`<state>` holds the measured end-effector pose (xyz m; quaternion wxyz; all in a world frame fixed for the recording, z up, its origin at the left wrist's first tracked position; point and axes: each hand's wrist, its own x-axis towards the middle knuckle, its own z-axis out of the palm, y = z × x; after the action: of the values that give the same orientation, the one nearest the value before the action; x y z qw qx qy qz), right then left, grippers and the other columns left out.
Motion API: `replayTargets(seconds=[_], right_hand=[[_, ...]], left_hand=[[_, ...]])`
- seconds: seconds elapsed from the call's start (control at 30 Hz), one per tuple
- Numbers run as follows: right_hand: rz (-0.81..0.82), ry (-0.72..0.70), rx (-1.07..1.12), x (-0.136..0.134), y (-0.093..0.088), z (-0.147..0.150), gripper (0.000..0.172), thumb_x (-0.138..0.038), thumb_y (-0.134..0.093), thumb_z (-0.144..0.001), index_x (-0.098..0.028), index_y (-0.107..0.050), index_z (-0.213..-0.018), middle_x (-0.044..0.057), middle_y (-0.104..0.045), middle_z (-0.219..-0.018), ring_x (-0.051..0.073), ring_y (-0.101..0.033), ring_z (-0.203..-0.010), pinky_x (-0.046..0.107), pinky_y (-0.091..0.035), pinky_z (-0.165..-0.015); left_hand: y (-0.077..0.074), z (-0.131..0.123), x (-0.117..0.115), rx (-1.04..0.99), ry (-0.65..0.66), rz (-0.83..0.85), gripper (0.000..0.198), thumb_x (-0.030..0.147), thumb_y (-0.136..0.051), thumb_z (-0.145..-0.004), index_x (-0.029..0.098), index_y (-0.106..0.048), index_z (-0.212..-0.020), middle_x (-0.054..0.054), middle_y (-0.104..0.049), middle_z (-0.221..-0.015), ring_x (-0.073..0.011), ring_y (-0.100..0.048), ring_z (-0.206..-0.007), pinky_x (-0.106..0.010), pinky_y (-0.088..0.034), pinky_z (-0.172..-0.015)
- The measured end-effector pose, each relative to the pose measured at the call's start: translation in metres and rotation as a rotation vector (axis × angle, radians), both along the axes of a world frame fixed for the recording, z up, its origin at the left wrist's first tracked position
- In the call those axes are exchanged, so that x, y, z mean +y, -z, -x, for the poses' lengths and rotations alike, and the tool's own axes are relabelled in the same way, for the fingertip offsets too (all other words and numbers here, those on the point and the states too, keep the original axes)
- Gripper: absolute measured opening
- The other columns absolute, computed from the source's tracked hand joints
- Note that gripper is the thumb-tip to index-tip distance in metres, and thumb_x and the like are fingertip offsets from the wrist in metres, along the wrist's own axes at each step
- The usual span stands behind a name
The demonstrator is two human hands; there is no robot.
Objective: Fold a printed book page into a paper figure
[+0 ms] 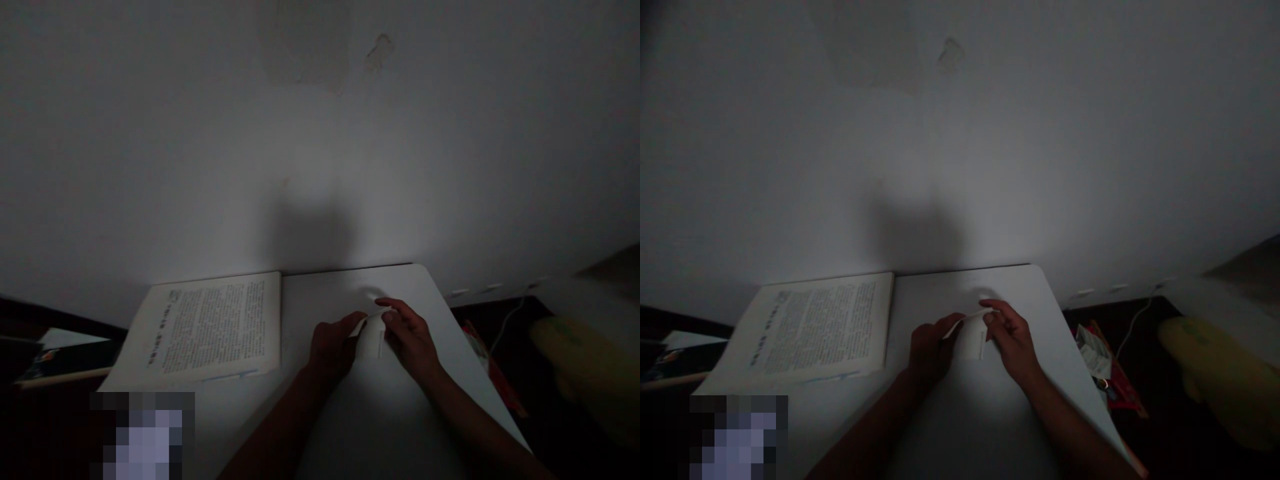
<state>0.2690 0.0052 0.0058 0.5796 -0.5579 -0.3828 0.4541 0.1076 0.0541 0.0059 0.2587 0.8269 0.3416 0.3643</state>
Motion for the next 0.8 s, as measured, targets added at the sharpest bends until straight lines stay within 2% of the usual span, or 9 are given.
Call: replayTargets(seconds=[0.07, 0.17, 0.37, 0.6, 0.7, 0.8], right_hand=[[0.007, 0.015, -0.002, -0.001, 0.003, -0.001, 0.025, -0.043, -0.059, -0.078, -0.019, -0.062, -0.087, -0.002, -0.051, -0.057, 0.012, -0.047, -0.052, 0.025, -0.037, -0.05], [0.025, 0.016, 0.018, -0.001, 0.008, -0.001, 0.027, -0.045, -0.059, -0.077, -0.019, -0.059, -0.07, -0.001, -0.051, -0.055, 0.014, -0.048, -0.052, 0.026, -0.039, -0.051], [0.019, -0.119, 0.111, 0.0, 0.005, 0.004, 0.028, -0.035, -0.058, -0.081, -0.017, -0.055, -0.06, -0.003, -0.048, -0.05, 0.01, -0.046, -0.047, 0.024, -0.038, -0.048], [0.109, -0.294, 0.182, -0.002, -0.003, 0.008, 0.032, -0.033, -0.056, -0.081, -0.017, -0.05, -0.054, -0.005, -0.049, -0.043, 0.012, -0.056, -0.038, 0.027, -0.048, -0.048], [0.168, -0.363, 0.147, -0.004, -0.007, 0.007, 0.032, -0.034, -0.056, -0.08, -0.015, -0.052, -0.055, -0.002, -0.055, -0.047, 0.012, -0.055, -0.036, 0.024, -0.044, -0.039], [0.207, -0.391, 0.071, -0.004, -0.009, 0.004, 0.028, -0.036, -0.058, -0.078, -0.013, -0.058, -0.061, -0.001, -0.058, -0.05, 0.011, -0.053, -0.035, 0.021, -0.039, -0.033]], left_hand=[[0.0, -0.001, 0.0, -0.004, 0.001, 0.004, 0.029, 0.018, -0.042, -0.085, 0.022, -0.065, -0.102, -0.002, -0.072, -0.078, -0.0126, -0.064, -0.062, -0.019, -0.047, -0.059], [-0.003, -0.002, -0.001, -0.018, 0.023, -0.003, 0.028, 0.018, -0.042, -0.085, 0.022, -0.066, -0.098, -0.001, -0.071, -0.074, -0.0117, -0.063, -0.058, -0.018, -0.046, -0.055], [-0.006, 0.0, -0.002, -0.078, -0.032, -0.128, 0.028, 0.018, -0.04, -0.085, 0.02, -0.065, -0.098, -0.002, -0.07, -0.067, -0.0113, -0.06, -0.051, -0.018, -0.045, -0.051], [-0.002, 0.002, -0.001, -0.122, -0.181, -0.294, 0.03, 0.022, -0.037, -0.088, 0.016, -0.066, -0.096, -0.006, -0.071, -0.071, -0.011, -0.061, -0.052, -0.018, -0.046, -0.054], [-0.003, 0.001, 0.0, -0.135, -0.269, -0.196, 0.03, 0.025, -0.038, -0.089, 0.017, -0.067, -0.093, -0.004, -0.071, -0.07, -0.0111, -0.062, -0.052, -0.018, -0.046, -0.053], [-0.007, 0.001, 0.002, -0.189, -0.391, 0.03, 0.03, 0.031, -0.041, -0.089, 0.017, -0.068, -0.093, -0.003, -0.07, -0.07, -0.0116, -0.063, -0.056, -0.018, -0.046, -0.054]])
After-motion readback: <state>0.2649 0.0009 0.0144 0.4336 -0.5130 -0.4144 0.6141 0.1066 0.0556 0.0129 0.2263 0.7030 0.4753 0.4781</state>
